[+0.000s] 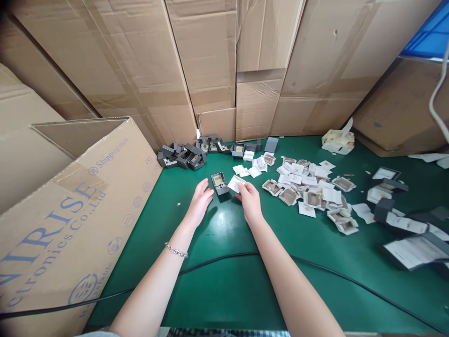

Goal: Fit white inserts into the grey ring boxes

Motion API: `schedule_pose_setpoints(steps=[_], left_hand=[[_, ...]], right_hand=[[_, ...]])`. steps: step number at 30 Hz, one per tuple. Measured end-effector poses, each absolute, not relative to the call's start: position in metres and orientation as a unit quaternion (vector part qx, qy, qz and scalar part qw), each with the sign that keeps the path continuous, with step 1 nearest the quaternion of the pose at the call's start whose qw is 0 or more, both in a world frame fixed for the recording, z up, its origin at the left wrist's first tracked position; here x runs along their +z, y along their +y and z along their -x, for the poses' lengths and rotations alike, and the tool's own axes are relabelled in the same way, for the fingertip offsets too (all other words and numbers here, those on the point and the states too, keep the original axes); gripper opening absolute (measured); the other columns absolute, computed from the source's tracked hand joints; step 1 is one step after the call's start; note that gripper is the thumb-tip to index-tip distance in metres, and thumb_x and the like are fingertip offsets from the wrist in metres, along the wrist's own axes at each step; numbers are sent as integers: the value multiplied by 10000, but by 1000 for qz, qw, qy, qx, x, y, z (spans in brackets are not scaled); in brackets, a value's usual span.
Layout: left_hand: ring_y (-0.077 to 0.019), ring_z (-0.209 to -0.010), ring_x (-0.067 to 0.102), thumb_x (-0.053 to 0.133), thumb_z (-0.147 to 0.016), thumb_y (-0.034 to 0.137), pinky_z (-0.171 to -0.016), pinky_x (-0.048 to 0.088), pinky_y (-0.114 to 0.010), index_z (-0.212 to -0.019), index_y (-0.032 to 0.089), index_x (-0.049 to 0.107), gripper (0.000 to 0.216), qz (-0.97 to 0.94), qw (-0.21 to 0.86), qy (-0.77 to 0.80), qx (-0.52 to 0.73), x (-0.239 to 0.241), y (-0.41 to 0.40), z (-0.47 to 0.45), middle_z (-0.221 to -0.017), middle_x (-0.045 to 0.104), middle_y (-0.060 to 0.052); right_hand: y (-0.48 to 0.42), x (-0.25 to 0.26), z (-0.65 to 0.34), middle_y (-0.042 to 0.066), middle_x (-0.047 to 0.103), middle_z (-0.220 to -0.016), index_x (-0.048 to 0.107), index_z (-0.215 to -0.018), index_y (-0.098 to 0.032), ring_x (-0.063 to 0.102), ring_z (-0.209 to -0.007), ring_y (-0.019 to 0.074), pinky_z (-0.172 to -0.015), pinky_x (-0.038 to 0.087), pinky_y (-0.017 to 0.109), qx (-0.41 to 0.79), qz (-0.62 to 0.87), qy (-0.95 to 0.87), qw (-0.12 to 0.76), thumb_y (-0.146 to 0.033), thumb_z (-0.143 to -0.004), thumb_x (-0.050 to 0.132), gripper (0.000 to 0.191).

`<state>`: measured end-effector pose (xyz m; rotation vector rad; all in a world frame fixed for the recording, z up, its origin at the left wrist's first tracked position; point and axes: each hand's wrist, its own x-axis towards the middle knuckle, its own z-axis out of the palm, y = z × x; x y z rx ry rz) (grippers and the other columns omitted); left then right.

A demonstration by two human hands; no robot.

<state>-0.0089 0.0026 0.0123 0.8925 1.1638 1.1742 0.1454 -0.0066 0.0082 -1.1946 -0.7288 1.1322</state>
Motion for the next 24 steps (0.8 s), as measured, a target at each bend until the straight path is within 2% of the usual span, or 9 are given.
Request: schedule_pose_setpoints(steps=[4,9,13,17,20,24], left_hand=[[-234,-1350,288,626,-739,232,-1038,333,-346,-1341,256,350,663,-355,653,467,479,7,5,5,-1474,283,-112],[-227,-1332,324,616,-754,195,-1032,341,-363,-1349,287,358,655,-357,661,458,475,7,-1,0,-1476,291,-83],[-231,-1282,397,593,-792,265,-998,369,-374,-1261,259,480,483,-348,639,488,482,10,-3,1,-1406,410,-100],[-234,-1198,485,609,-785,324,-949,409,-370,-1088,214,609,322,-333,627,509,486,11,-2,0,-1314,515,-113],[-227,-1138,529,635,-748,253,-934,424,-352,-1028,169,639,293,-329,618,516,494,10,-1,-1,-1246,568,-123],[-219,-1032,584,603,-691,124,-937,424,-353,-1058,141,636,370,-398,625,463,486,8,-2,-2,-1080,659,-96]], right_hand=[[-1,3,-143,20,638,-807,517,-745,-213,625,-774,178,-694,536,321,564,499,-275,598,-433,-642,656,280],[-7,7,-137,26,661,-819,536,-729,-206,651,-800,176,-680,539,281,605,493,-255,570,-322,-683,641,163],[-12,10,-136,18,667,-800,553,-715,-197,646,-757,142,-679,530,242,611,502,-231,568,-273,-699,626,107],[-13,10,-140,26,675,-794,561,-718,-191,642,-741,136,-700,526,247,614,510,-226,559,-253,-710,614,82],[-14,9,-143,33,674,-789,569,-723,-187,640,-740,147,-707,528,266,613,508,-248,551,-273,-694,636,113],[-15,5,-142,26,663,-803,602,-761,-187,627,-743,161,-687,528,278,585,514,-294,554,-385,-649,676,238]])
